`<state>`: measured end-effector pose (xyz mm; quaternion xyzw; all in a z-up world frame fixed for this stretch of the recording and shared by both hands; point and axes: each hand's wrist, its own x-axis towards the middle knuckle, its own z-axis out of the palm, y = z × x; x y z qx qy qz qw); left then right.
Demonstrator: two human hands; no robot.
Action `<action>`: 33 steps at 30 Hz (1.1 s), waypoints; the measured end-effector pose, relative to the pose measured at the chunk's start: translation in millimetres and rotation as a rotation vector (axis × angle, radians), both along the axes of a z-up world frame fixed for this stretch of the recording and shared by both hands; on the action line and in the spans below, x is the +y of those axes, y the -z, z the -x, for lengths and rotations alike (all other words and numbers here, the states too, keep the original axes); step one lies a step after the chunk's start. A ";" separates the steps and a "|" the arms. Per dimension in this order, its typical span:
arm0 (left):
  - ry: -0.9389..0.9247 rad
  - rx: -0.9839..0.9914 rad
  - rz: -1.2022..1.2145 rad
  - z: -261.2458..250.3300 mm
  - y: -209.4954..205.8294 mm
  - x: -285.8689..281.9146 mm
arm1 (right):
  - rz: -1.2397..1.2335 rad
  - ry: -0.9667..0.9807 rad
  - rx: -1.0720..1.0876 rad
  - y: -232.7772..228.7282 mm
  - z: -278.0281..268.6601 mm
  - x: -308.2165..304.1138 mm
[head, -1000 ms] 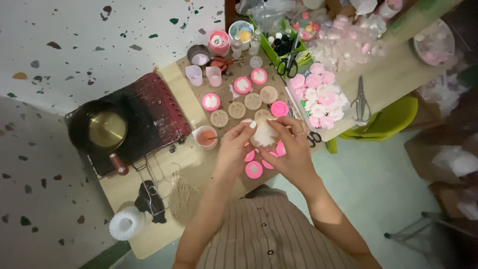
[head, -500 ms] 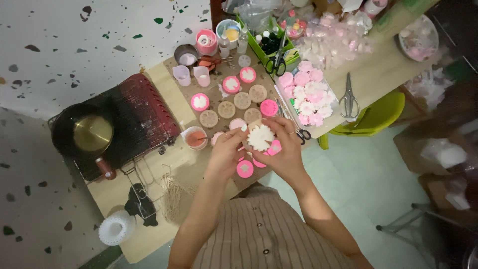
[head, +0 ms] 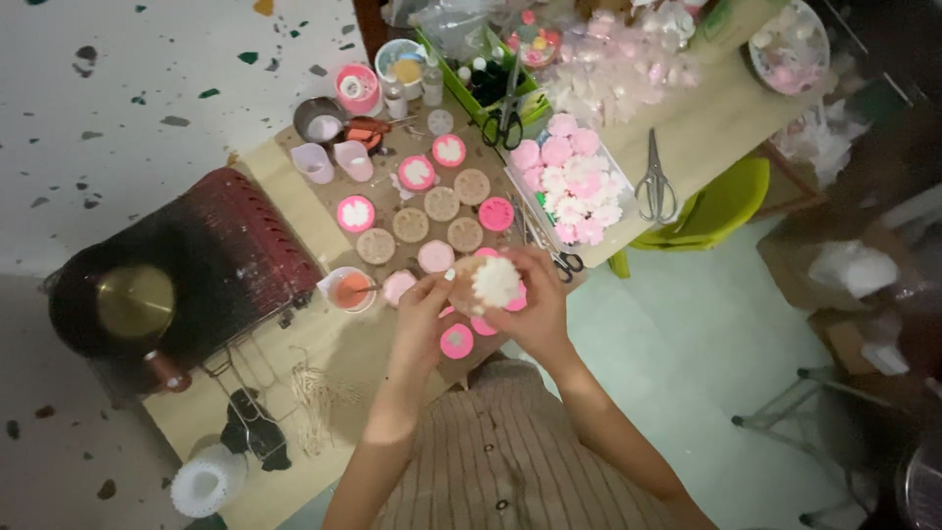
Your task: Assembling flower-shaped candles by placing wicks and flower components into molds.
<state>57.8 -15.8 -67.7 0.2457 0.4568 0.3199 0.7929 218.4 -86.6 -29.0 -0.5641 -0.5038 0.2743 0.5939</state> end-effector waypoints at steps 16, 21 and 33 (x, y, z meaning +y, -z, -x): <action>-0.308 -0.092 0.167 -10.2 14.2 5.1 | 0.683 0.152 0.461 216.7 -279.2 153.8; -0.371 -0.161 0.233 -28.8 -18.7 14.1 | 0.616 0.114 -0.590 235.1 -262.6 208.4; -0.598 -0.231 0.035 70.3 -27.7 2.2 | 0.420 -0.005 -0.729 179.1 -131.5 147.4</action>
